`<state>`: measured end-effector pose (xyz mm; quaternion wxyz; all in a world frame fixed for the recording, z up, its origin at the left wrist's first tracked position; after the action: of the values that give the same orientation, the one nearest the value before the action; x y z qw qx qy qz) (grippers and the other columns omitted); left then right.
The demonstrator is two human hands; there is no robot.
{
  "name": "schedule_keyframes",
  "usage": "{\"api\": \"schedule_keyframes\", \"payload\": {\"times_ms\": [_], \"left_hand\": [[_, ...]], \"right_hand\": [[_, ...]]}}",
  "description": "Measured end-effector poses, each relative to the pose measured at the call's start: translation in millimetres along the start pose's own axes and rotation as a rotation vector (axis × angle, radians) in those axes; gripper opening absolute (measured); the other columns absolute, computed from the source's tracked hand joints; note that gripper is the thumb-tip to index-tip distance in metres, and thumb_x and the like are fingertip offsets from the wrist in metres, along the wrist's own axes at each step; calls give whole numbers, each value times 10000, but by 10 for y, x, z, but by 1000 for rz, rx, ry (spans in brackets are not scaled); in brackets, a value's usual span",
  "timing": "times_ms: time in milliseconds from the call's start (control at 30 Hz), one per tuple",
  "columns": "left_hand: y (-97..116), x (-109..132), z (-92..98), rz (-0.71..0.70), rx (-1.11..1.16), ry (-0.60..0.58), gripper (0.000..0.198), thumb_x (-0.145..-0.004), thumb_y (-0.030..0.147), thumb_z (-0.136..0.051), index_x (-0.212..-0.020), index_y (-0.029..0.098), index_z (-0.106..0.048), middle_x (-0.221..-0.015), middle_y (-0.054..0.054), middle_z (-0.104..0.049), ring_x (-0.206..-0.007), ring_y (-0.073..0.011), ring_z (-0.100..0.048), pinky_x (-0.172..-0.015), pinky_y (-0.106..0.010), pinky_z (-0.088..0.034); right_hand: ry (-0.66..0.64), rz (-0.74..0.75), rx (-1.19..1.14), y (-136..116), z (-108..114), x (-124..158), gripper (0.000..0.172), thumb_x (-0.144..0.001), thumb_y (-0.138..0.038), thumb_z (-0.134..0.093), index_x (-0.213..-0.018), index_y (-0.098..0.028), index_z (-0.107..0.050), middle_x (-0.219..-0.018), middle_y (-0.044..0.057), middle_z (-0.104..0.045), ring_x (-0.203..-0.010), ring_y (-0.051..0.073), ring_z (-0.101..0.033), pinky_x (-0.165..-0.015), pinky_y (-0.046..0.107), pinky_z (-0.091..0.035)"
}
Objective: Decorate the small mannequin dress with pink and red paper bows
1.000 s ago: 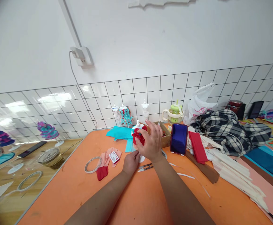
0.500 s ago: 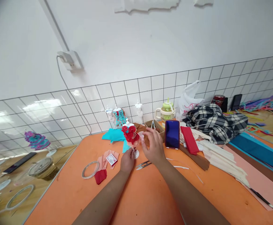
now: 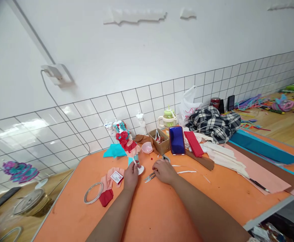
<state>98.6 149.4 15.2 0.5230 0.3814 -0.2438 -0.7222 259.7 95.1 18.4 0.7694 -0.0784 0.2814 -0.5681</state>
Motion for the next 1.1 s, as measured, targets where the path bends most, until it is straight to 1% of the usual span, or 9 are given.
{"api": "schedule_keyframes", "payload": {"times_ms": [100,333,567,767,867,933,967,1033,1100], "left_hand": [[-51,-4,5,23,13,7,318,-901,339,-316,-1037,189,-561,-811,-34,-678,-737,-182,-629,-673,-269,-453],[-94,-4,-32,-10,56,23,305,-906,322,-316,-1052,184,-546,-842,-40,-685,-751,-164,-629,-684,-259,-449],[-125,0,-43,-15,40,13,265,-894,343,-370,-944,201,-589,-865,-39,-697,-791,-183,-636,-722,-273,-449],[-121,-2,-48,-15,37,19,298,-908,298,-336,-1071,190,-561,-911,-60,-696,-834,-184,-638,-744,-273,-450],[-112,-6,-40,-15,45,27,309,-913,293,-317,-1089,177,-543,-890,-57,-694,-806,-172,-637,-736,-269,-453],[-101,-8,-40,-19,54,22,301,-908,294,-326,-1075,181,-548,-895,-52,-696,-810,-167,-640,-741,-263,-456],[-96,-8,-43,-21,58,16,295,-904,296,-332,-1065,186,-553,-908,-50,-697,-822,-166,-641,-745,-261,-457],[-91,-9,-51,-20,59,1,285,-899,305,-340,-1036,195,-564,-938,-53,-696,-846,-172,-641,-742,-260,-459],[-89,-8,-60,-13,49,-14,280,-899,317,-342,-1005,198,-572,-930,-57,-695,-827,-181,-642,-714,-262,-459]], "right_hand": [[-2,5,-4,9,-23,3,163,-788,-156,-500,-868,-194,-636,-912,44,-636,-927,186,-526,-845,337,-346],[14,21,-9,43,-82,1,171,-785,-141,-484,-866,-190,-626,-904,41,-625,-909,181,-530,-822,320,-357],[3,14,-33,50,-99,0,174,-792,-139,-483,-873,-190,-628,-917,49,-625,-918,188,-531,-829,335,-361],[-12,6,-58,72,-78,12,169,-788,-142,-485,-863,-193,-629,-909,46,-621,-903,186,-537,-828,341,-374],[38,-21,-133,63,-34,6,164,-767,-154,-519,-871,-201,-638,-938,53,-616,-935,200,-529,-860,370,-371],[129,-103,-303,50,19,-20,144,-757,-215,-563,-876,-205,-644,-956,64,-607,-951,215,-521,-849,379,-386],[172,-174,-452,51,22,-36,156,-754,-261,-582,-886,-207,-643,-945,65,-603,-923,213,-529,-806,366,-411],[199,-371,-891,41,-95,-67,230,-751,-348,-601,-941,-218,-620,-873,39,-591,-743,160,-544,-614,283,-436],[116,-503,-1397,-132,-308,-129,352,-744,-416,-616,-1053,-258,-557,-803,-12,-571,-539,88,-475,-435,200,-345]]}}
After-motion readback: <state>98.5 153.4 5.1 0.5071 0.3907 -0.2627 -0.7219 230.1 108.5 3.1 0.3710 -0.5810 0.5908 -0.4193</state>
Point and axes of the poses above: each hand's wrist, its own x-axis away from the middle knuckle, its own z-axis out of the back of the hand, y = z × x, the point moved 9 cm from there along -x, towards the middle knuckle
